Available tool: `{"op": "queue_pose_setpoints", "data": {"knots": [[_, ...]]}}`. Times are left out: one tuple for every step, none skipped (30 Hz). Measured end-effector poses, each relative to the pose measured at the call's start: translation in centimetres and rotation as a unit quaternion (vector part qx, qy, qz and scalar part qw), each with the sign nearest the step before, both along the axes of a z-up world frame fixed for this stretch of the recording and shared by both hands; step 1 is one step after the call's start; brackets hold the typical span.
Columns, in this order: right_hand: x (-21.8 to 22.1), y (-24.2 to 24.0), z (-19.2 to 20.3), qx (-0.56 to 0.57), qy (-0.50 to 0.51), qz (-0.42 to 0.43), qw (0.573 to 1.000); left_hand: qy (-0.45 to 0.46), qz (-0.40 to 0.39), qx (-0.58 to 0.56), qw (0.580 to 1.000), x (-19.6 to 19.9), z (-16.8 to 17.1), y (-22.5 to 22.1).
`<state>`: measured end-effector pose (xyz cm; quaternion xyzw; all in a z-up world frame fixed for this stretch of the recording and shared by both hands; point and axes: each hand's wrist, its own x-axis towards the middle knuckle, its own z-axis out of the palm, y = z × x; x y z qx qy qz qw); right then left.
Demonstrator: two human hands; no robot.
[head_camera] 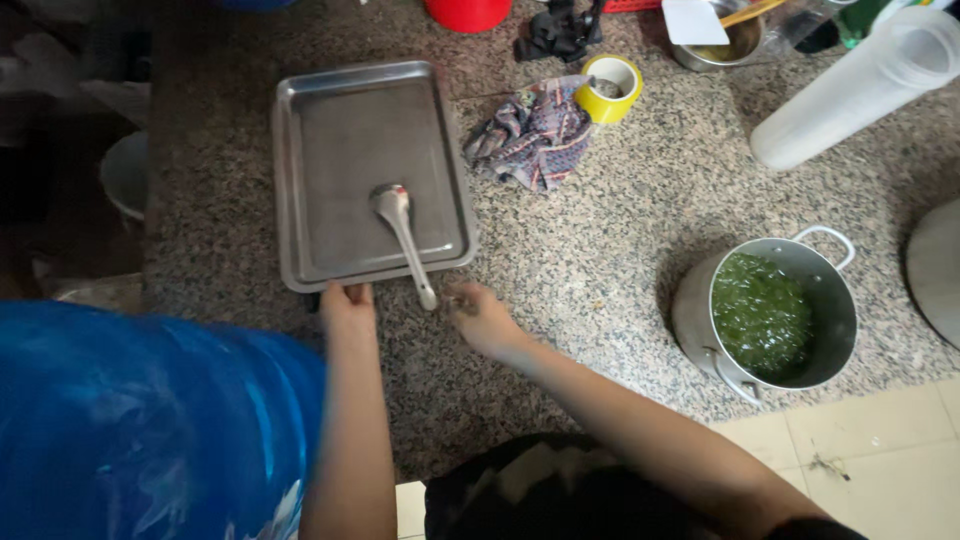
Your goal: The person scrapes a green jelly substance from a metal tray into a small pot using a ladle, then fills a plastic container with water from a large blue jug and pours it into a large pot containing a green liquid.
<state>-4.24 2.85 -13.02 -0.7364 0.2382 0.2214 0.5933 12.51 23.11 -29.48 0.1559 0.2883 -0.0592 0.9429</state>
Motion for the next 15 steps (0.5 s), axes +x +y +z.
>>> {"op": "queue_pose_setpoints", "data": {"knots": [[-1.3,-0.6,0.0,0.017,-0.008,-0.012,1.0,0.015,0.016,0.046,0.999,0.1,0.0,0.0],[-2.5,-1.2,-0.1,0.034,-0.018,-0.024,0.999,0.032,0.027,0.067,0.997,0.7,0.1,0.0],[-3.7,-1.9,-0.5,0.032,-0.031,-0.03,0.999,0.048,0.032,0.09,0.994,1.3,0.1,-0.2],[-4.9,-2.8,-1.0,0.029,-0.044,-0.037,0.998,0.068,0.032,0.101,0.992,2.1,0.2,-0.1],[-6.2,-3.7,-1.7,0.027,-0.057,-0.044,0.997,0.085,0.03,0.114,0.989,2.8,0.2,-0.2],[-7.3,-4.7,-2.3,0.045,-0.049,-0.079,0.995,0.096,0.029,0.128,0.987,3.5,0.2,-0.1],[-8.2,-5.6,-3.0,0.063,-0.041,-0.113,0.991,0.104,0.03,0.143,0.984,4.0,0.1,0.1],[-9.1,-6.4,-3.6,0.081,-0.033,-0.148,0.985,0.11,0.03,0.158,0.981,4.6,0.3,0.4],[-9.8,-7.1,-4.0,0.084,-0.049,-0.163,0.982,0.112,0.032,0.175,0.978,5.0,0.5,0.7],[-10.5,-7.9,-4.3,0.085,-0.065,-0.18,0.978,0.114,0.04,0.2,0.972,5.3,0.7,0.9],[-11.0,-8.4,-4.4,0.087,-0.08,-0.196,0.974,0.117,0.048,0.221,0.967,5.7,0.8,1.1],[-11.3,-8.8,-4.4,0.094,-0.079,-0.212,0.969,0.121,0.055,0.248,0.96,5.9,1.2,1.3],[-11.7,-9.2,-4.3,0.101,-0.078,-0.229,0.965,0.127,0.074,0.29,0.945,6.0,1.8,1.4],[-12.0,-9.4,-4.1,0.11,-0.076,-0.245,0.96,0.138,0.096,0.337,0.926,5.7,2.6,1.5],[-12.2,-9.4,-4.0,0.111,-0.076,-0.256,0.957,0.152,0.118,0.378,0.906,5.3,3.5,1.2]]}}
